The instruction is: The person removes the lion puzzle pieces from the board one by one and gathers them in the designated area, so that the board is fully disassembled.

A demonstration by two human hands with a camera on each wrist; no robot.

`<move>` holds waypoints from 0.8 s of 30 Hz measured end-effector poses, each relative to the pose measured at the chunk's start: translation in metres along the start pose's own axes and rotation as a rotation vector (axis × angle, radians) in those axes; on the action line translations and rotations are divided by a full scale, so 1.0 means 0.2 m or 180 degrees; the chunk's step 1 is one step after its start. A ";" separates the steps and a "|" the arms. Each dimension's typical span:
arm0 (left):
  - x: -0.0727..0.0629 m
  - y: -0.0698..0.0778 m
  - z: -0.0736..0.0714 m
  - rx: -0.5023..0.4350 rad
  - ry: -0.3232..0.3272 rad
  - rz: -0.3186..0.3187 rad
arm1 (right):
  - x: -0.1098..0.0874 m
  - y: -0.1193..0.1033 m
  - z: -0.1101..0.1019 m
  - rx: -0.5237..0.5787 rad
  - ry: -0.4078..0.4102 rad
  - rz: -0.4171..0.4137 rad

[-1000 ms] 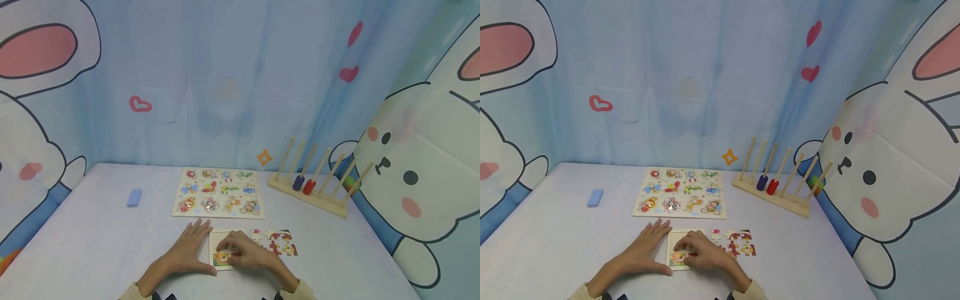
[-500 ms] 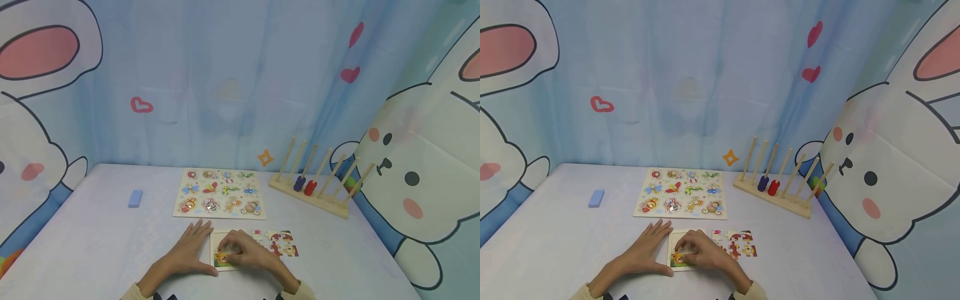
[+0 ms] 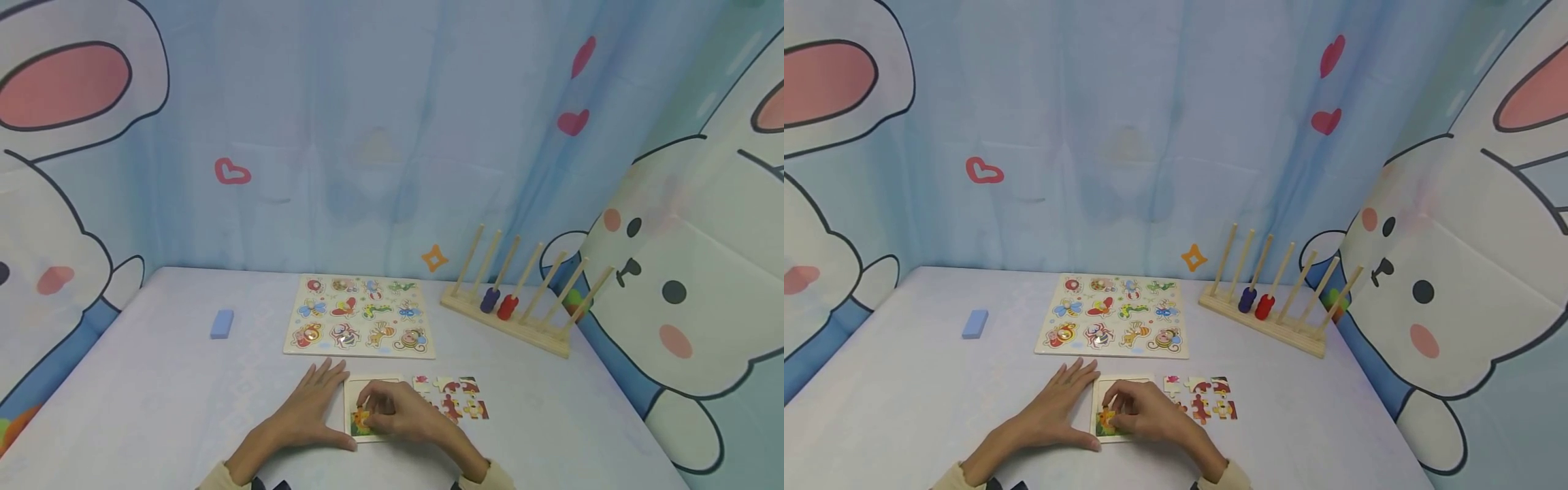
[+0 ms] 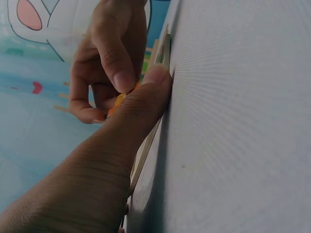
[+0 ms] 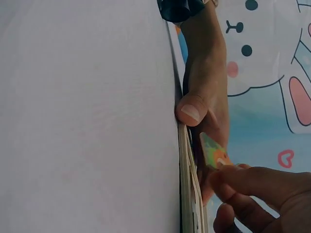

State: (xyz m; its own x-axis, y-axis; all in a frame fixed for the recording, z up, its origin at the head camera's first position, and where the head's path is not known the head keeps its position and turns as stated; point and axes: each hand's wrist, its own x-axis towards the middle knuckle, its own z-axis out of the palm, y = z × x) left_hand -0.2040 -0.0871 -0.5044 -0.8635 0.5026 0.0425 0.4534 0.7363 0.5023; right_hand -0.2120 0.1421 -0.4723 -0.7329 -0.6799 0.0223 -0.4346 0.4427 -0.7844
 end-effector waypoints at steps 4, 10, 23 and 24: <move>-0.01 -0.01 0.00 -0.0017 0.0056 0.0062 | -0.02 0.00 -0.06 0.0207 0.0100 0.0001; -0.01 -0.01 0.01 0.0001 0.0093 0.0114 | -0.12 0.06 -0.21 0.0471 0.0101 0.0064; -0.01 0.00 0.00 0.0068 0.0062 0.0106 | -0.28 0.14 -0.43 0.0654 -0.0750 0.0602; -0.01 0.00 0.00 0.0073 0.0063 0.0102 | -0.28 0.14 -0.43 0.0623 -0.0776 0.0631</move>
State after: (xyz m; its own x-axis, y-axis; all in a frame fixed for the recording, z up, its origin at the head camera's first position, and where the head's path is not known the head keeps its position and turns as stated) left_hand -0.2026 -0.0884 -0.5050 -0.8524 0.5173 0.0754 0.4857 0.7303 0.4803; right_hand -0.2282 0.2426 -0.4428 -0.6364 -0.7219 -0.2717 -0.1709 0.4755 -0.8630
